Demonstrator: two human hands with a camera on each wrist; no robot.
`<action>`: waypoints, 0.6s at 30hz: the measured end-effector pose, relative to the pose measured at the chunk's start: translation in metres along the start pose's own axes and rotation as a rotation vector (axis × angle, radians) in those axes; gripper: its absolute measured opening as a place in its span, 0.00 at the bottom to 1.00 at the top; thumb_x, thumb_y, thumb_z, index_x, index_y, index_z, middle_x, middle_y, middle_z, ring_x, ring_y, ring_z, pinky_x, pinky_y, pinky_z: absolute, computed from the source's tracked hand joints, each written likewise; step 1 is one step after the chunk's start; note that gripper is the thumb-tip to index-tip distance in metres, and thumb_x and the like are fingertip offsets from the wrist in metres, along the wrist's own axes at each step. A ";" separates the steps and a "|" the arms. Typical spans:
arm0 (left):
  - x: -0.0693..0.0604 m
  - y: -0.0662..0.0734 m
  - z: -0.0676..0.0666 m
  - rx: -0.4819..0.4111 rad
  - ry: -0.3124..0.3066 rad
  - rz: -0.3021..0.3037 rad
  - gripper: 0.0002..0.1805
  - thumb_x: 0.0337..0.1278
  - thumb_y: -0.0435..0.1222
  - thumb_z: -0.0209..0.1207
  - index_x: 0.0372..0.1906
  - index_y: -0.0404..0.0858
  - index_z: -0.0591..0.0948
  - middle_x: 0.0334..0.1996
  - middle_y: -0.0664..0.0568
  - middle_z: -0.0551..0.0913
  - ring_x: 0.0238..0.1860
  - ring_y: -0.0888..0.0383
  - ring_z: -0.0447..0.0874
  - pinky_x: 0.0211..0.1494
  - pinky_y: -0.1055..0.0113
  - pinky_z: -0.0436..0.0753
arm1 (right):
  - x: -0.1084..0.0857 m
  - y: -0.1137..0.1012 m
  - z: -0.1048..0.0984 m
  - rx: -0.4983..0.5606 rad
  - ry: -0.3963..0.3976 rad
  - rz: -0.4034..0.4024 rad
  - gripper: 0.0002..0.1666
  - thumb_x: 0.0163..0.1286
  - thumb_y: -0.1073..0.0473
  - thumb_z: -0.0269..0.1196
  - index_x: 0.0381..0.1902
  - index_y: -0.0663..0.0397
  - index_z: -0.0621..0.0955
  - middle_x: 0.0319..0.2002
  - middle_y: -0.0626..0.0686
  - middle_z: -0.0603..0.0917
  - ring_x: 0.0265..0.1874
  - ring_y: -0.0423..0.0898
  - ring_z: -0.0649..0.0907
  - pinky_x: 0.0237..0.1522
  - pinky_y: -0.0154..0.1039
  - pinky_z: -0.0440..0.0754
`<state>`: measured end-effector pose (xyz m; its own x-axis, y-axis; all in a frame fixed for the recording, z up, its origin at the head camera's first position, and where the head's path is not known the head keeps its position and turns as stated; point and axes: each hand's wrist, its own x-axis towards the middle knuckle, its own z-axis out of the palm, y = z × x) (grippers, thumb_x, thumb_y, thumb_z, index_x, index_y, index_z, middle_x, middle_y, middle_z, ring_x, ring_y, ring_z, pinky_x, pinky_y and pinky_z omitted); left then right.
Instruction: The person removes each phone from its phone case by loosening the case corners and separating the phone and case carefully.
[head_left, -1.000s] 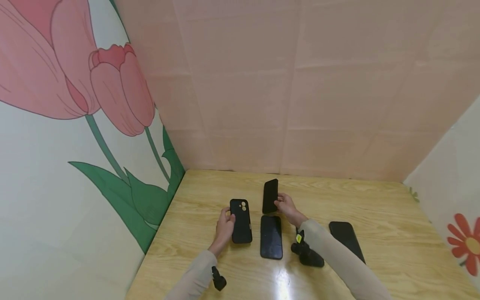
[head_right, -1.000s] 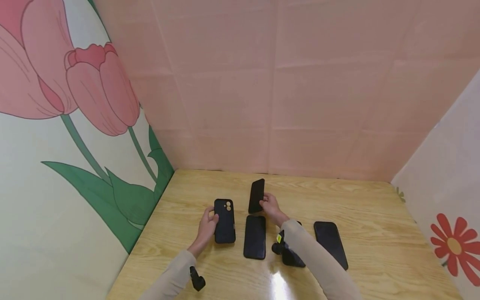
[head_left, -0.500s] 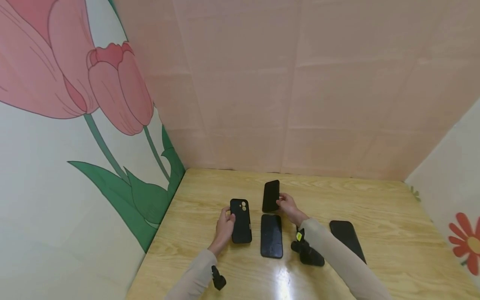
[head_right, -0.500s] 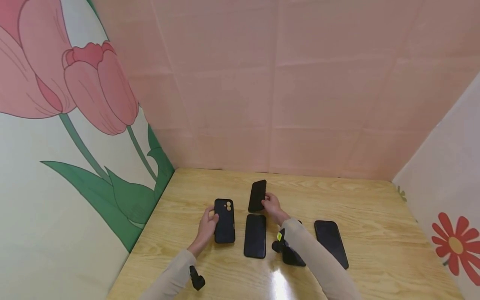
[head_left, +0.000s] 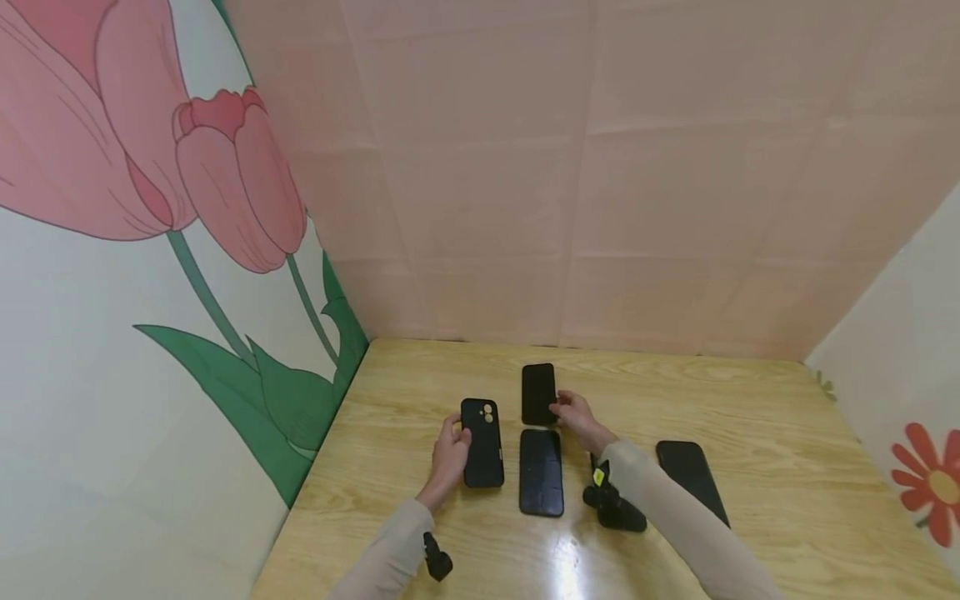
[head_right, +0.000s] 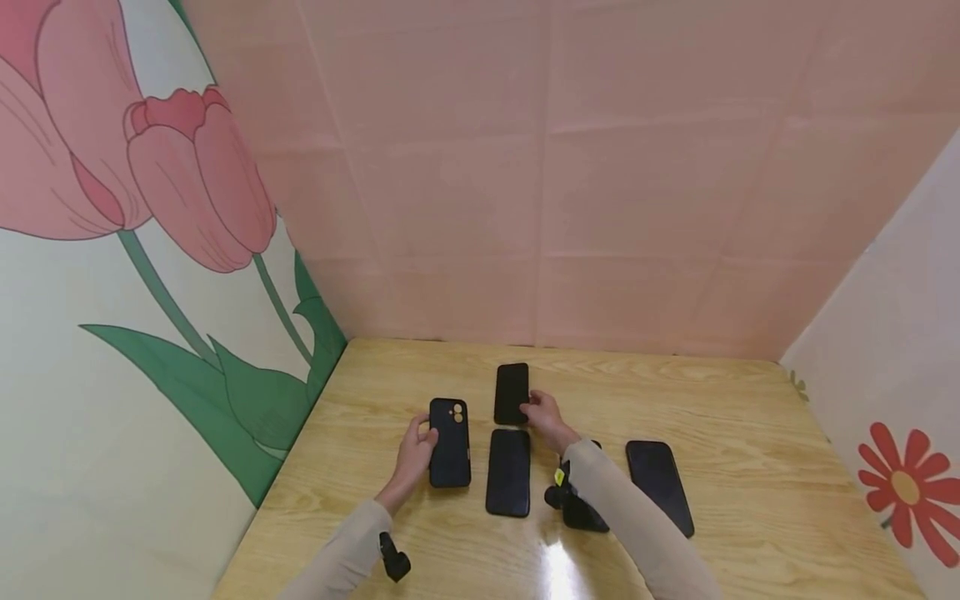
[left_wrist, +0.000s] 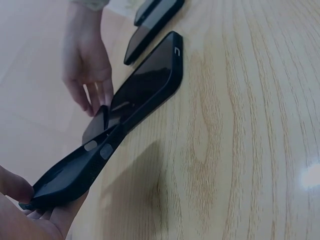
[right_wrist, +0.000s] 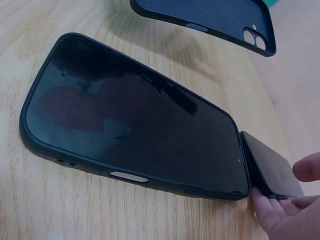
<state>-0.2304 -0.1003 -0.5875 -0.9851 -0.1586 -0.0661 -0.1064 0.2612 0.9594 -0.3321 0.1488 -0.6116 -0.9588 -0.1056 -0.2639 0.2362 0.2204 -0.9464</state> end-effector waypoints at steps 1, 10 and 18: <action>0.000 0.000 -0.001 0.000 0.000 -0.001 0.21 0.74 0.33 0.48 0.67 0.32 0.68 0.56 0.28 0.77 0.56 0.37 0.78 0.59 0.42 0.74 | -0.001 -0.001 0.001 0.003 -0.001 0.002 0.33 0.76 0.69 0.49 0.72 0.78 0.53 0.68 0.77 0.58 0.67 0.68 0.64 0.63 0.56 0.69; -0.003 -0.003 -0.009 -0.006 -0.025 0.006 0.21 0.74 0.33 0.48 0.67 0.33 0.68 0.56 0.28 0.77 0.56 0.38 0.79 0.59 0.42 0.74 | -0.011 -0.003 0.012 0.005 0.026 0.001 0.33 0.75 0.67 0.50 0.72 0.77 0.55 0.70 0.75 0.57 0.67 0.67 0.64 0.64 0.57 0.68; -0.009 -0.008 -0.019 -0.003 -0.053 0.017 0.21 0.75 0.33 0.48 0.67 0.32 0.68 0.56 0.29 0.78 0.56 0.38 0.79 0.58 0.43 0.75 | -0.023 -0.004 0.021 -0.026 0.051 0.025 0.33 0.75 0.66 0.49 0.72 0.75 0.55 0.71 0.73 0.57 0.69 0.66 0.61 0.67 0.57 0.63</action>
<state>-0.2178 -0.1186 -0.5893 -0.9925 -0.1036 -0.0642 -0.0894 0.2604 0.9614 -0.3080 0.1302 -0.6062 -0.9597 -0.0506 -0.2765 0.2562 0.2471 -0.9345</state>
